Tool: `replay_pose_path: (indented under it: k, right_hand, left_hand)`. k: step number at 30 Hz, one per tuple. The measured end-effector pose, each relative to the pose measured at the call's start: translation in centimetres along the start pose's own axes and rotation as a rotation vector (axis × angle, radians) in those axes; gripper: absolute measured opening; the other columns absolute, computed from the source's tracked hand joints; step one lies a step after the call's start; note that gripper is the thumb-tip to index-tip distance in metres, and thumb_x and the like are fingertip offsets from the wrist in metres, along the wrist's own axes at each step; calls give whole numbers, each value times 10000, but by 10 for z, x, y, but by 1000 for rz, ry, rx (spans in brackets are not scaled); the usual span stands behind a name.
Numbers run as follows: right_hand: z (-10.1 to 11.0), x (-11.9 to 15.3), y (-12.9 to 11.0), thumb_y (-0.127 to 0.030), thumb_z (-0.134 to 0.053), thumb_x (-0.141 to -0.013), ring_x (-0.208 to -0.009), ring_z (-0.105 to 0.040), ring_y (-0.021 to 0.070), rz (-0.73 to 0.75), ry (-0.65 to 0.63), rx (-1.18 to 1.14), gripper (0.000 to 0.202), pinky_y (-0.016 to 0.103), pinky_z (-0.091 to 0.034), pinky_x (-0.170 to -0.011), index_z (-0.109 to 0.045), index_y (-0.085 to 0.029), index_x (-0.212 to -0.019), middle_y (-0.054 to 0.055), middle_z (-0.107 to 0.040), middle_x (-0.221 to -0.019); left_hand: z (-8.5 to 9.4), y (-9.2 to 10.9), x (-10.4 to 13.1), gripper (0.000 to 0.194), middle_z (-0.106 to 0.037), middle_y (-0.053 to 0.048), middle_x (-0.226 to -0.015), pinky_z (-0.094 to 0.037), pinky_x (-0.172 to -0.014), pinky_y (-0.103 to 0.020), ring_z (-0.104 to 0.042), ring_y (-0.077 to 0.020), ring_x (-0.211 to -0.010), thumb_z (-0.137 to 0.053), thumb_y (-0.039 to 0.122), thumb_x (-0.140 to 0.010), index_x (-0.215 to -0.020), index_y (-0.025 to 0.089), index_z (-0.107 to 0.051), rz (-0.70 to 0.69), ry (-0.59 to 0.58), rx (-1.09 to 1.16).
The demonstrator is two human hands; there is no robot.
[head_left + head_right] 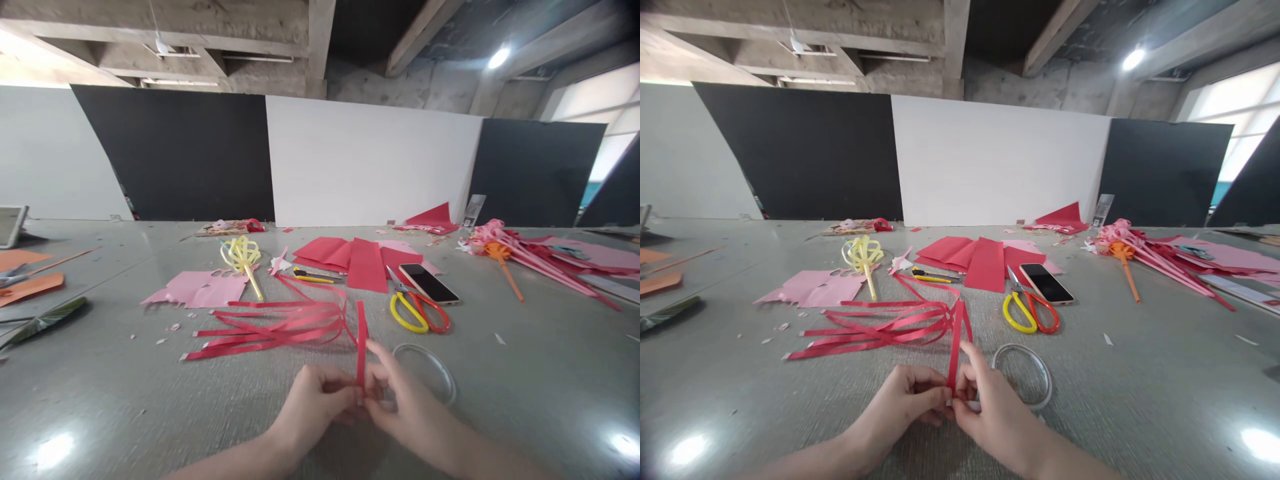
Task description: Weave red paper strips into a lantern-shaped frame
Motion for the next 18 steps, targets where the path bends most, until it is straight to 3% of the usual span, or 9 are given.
replay_pose_path:
  k: [7,13,18]
  right_hand:
    - [8,-1,3,-70,-457,-718,-646,-549,123,18,119,69,453,270,-458,-648,-312,-202,-1126,-37,-543,-679]
    - [13,-3,-2,-92,-518,-709,-652,-555,129,-21,122,201,112,242,-443,-590,-549,-193,-747,-12,-583,-694]
    - [14,-4,-8,-19,-499,-683,-641,-546,117,9,127,231,170,225,-425,-589,-561,-174,-651,-14,-572,-671]
  left_hand:
    - [7,-1,0,101,-628,-18,-601,-441,-608,-247,-594,-154,-642,-576,201,-628,-658,124,-635,-19,73,-42]
    - [9,-1,2,123,-656,-31,-662,-441,-599,-236,-599,-160,-667,-570,186,-629,-705,134,-650,-38,133,-31]
    - [7,0,5,166,-664,-16,-713,-430,-616,-221,-584,-150,-687,-531,161,-648,-738,155,-670,-100,121,-131]
Point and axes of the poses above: each hand's wrist, its own x-axis away from the middle knuckle, its own z-axis out of the back of the hand, y = z × x, the point moved 9 cm from there along -x, towards the middle knuckle
